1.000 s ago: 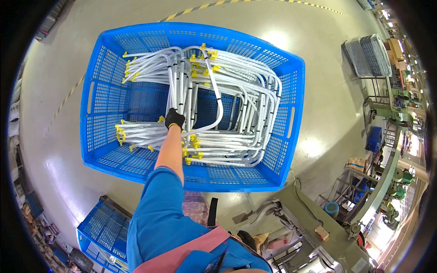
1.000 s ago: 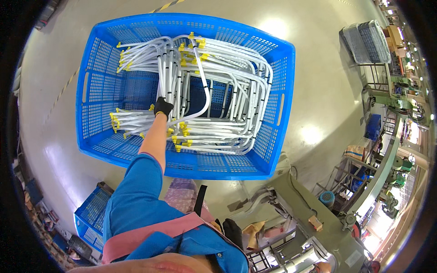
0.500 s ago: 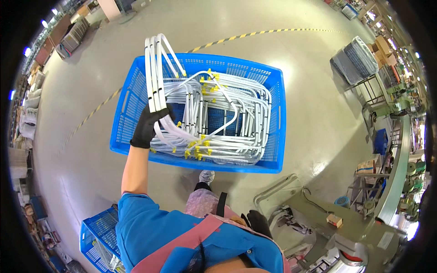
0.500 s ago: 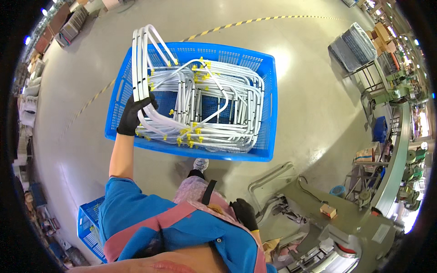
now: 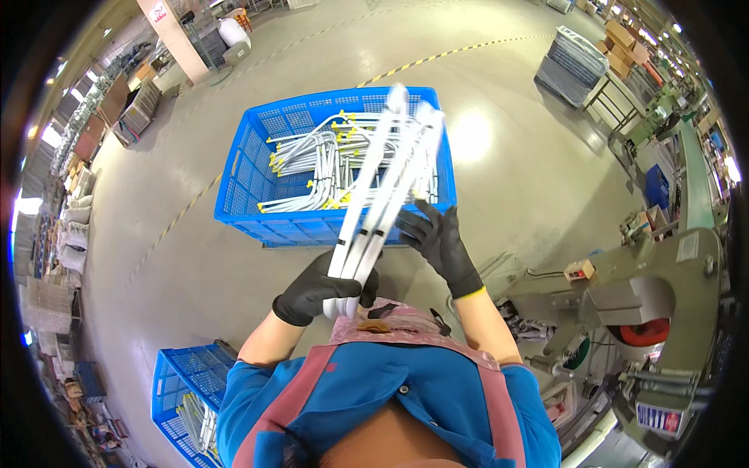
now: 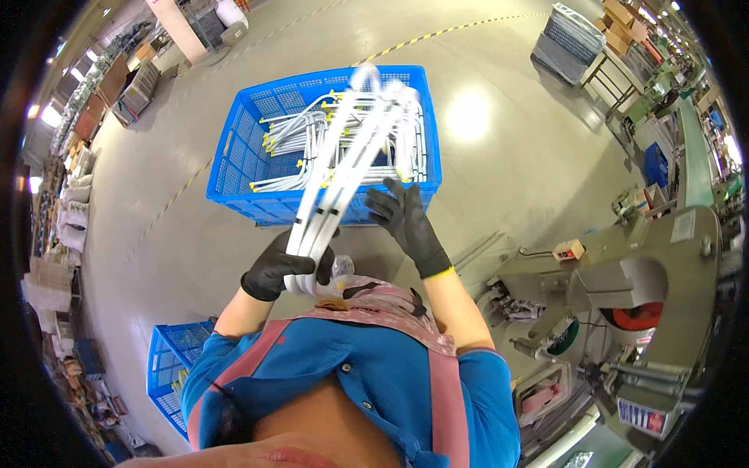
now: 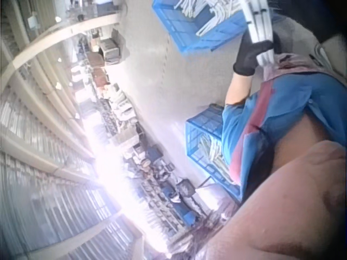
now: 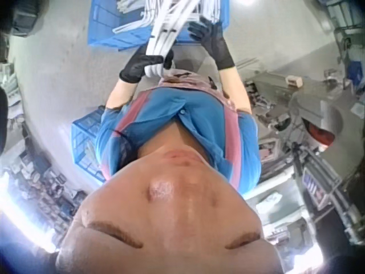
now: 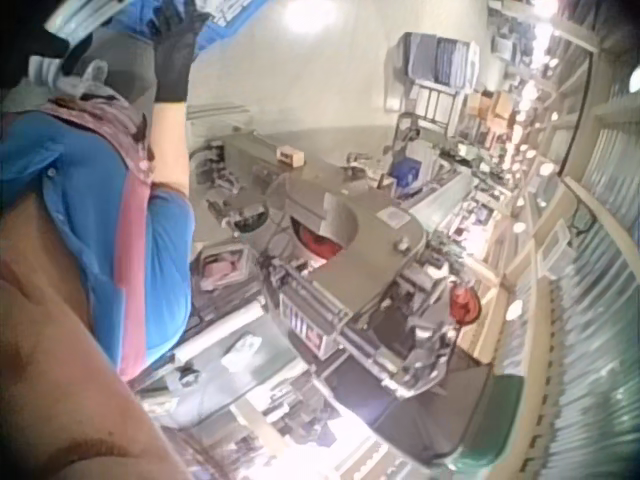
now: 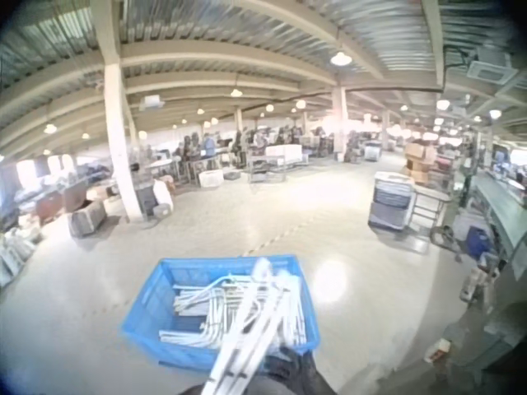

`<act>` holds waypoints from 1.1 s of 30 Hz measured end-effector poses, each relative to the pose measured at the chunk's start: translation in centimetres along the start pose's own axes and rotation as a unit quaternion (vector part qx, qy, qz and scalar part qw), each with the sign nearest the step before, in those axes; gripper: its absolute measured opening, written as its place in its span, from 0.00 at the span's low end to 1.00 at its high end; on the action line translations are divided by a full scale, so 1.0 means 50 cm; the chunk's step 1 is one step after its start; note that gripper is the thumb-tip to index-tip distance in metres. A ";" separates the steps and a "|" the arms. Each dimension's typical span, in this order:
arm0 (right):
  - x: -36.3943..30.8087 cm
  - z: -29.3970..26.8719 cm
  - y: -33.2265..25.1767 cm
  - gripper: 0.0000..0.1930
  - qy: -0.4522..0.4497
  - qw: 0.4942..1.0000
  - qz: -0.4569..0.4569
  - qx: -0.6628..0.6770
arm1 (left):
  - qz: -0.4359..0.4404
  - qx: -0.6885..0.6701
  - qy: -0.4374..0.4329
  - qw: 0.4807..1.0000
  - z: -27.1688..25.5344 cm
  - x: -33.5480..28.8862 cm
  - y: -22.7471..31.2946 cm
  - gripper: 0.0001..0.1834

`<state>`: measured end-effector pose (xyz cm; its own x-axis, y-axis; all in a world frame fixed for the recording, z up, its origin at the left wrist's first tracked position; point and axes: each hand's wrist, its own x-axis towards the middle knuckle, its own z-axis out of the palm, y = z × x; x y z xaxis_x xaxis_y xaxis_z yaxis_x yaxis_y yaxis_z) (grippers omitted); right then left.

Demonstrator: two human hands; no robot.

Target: The person repeatedly picks white plastic hangers from a blue crate, inserts them into a machine to attach yellow plastic caps, and returns the finished hangers to the crate. The process is repeated continuously throughout the clip.

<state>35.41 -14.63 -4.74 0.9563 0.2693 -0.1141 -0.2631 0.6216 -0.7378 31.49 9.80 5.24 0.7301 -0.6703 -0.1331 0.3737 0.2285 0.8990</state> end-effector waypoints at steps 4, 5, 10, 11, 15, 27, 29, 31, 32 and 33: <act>-0.030 0.008 -0.053 0.51 -0.135 0.951 -0.098 0.261 | -0.157 0.061 -0.073 0.983 0.064 -0.059 -0.037 0.32; -0.056 -0.005 -0.077 0.49 -0.072 0.947 -0.113 0.293 | -0.156 0.047 -0.097 0.982 0.075 -0.068 -0.047 0.27; -0.191 -0.042 -0.141 0.41 0.037 0.948 -0.231 0.217 | -0.185 0.167 -0.169 0.954 0.048 -0.146 -0.075 0.33; -0.216 -0.048 -0.156 0.42 -0.033 0.931 -0.217 0.292 | -0.206 0.218 -0.193 0.934 0.033 -0.162 -0.084 0.35; -0.279 -0.032 -0.137 0.45 -0.099 0.906 -0.186 0.366 | -0.175 0.308 -0.203 0.913 0.008 -0.267 -0.140 0.31; -0.407 0.119 0.196 0.30 0.145 0.929 -0.068 0.333 | -0.205 0.282 -0.122 0.929 0.038 -0.626 -0.217 0.32; -0.434 0.165 0.217 0.30 0.032 0.942 -0.121 0.313 | -0.194 0.339 -0.162 0.906 0.020 -0.654 -0.211 0.31; -0.459 0.208 0.214 0.31 -0.002 0.941 -0.158 0.300 | -0.161 0.379 -0.185 0.892 0.004 -0.676 -0.227 0.30; -0.470 0.225 0.203 0.31 -0.044 0.946 -0.164 0.277 | -0.200 0.401 -0.190 0.874 -0.016 -0.693 -0.231 0.31; -0.480 0.244 0.198 0.31 -0.034 0.947 -0.141 0.286 | -0.203 0.418 -0.170 0.869 -0.028 -0.707 -0.252 0.29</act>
<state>8.31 -5.98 -1.20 0.9935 0.0680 0.0916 -0.0433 0.9677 -0.2485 1.78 31.59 -1.98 0.3705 -0.7788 -0.5062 -0.0901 -0.5726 0.8149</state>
